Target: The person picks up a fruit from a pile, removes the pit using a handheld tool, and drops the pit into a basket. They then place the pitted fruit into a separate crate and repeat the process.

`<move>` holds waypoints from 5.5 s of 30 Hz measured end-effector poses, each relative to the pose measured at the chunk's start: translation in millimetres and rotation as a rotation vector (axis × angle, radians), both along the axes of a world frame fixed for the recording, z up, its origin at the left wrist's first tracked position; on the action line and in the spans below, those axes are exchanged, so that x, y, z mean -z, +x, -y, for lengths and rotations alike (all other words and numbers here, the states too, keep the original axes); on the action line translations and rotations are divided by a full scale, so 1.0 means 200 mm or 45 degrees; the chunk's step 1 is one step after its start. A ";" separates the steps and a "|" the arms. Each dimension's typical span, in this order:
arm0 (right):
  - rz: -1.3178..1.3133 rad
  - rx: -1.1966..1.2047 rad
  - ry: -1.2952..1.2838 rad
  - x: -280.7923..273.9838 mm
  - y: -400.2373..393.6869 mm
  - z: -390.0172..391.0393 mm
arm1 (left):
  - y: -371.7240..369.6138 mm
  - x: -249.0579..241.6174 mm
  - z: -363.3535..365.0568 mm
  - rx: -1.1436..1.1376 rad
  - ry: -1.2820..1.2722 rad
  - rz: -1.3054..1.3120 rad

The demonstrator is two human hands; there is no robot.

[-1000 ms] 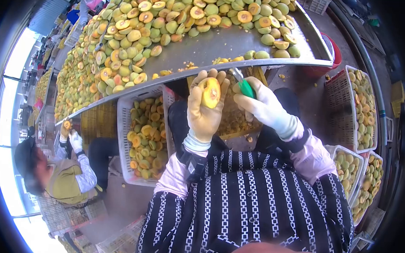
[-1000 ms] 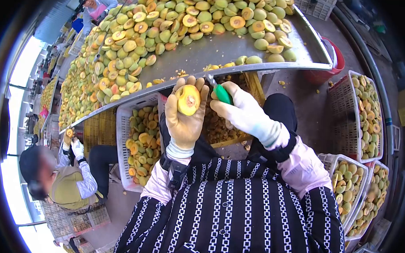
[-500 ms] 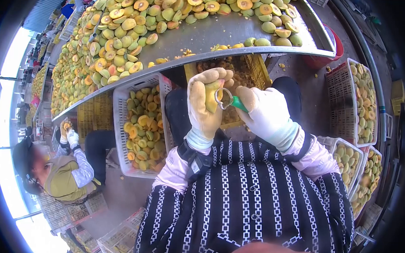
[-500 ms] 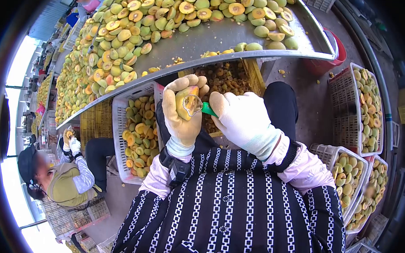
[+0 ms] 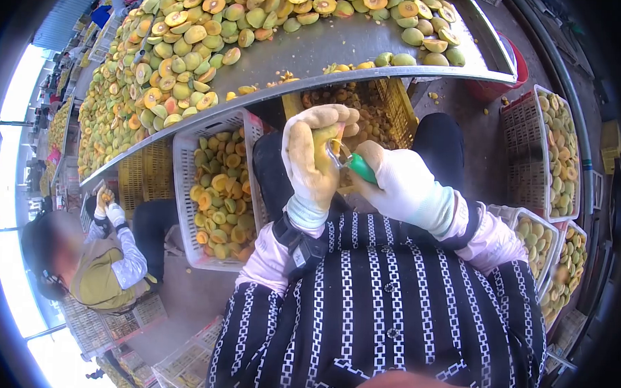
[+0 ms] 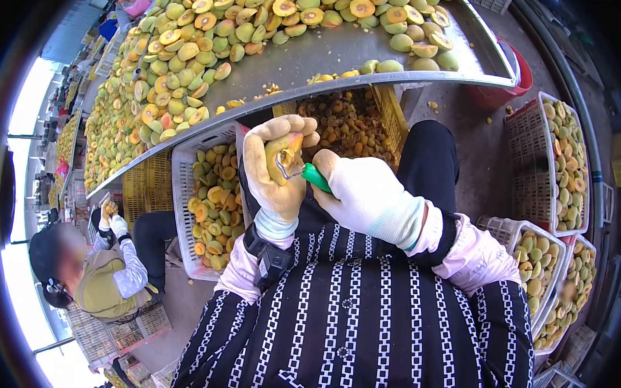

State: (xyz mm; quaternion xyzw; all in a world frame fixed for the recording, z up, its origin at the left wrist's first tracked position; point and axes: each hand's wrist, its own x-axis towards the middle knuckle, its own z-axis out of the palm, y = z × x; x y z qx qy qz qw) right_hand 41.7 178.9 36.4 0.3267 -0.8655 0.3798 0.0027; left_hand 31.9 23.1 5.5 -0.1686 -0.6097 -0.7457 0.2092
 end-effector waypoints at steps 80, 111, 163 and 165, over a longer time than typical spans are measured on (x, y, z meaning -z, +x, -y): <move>-0.038 0.015 0.270 0.08 0.05 0.03 | 0.09 0.00 0.04 0.113 0.510 0.623; 1.437 -0.181 -0.090 0.09 -0.11 0.14 | -0.06 0.18 0.10 -0.044 0.515 0.984; 1.699 -0.092 -0.066 0.07 -0.16 0.04 | -0.06 0.26 0.09 -0.064 1.043 0.737; 0.844 0.054 0.061 0.19 -0.20 0.01 | -0.06 0.31 0.13 -0.106 1.098 0.678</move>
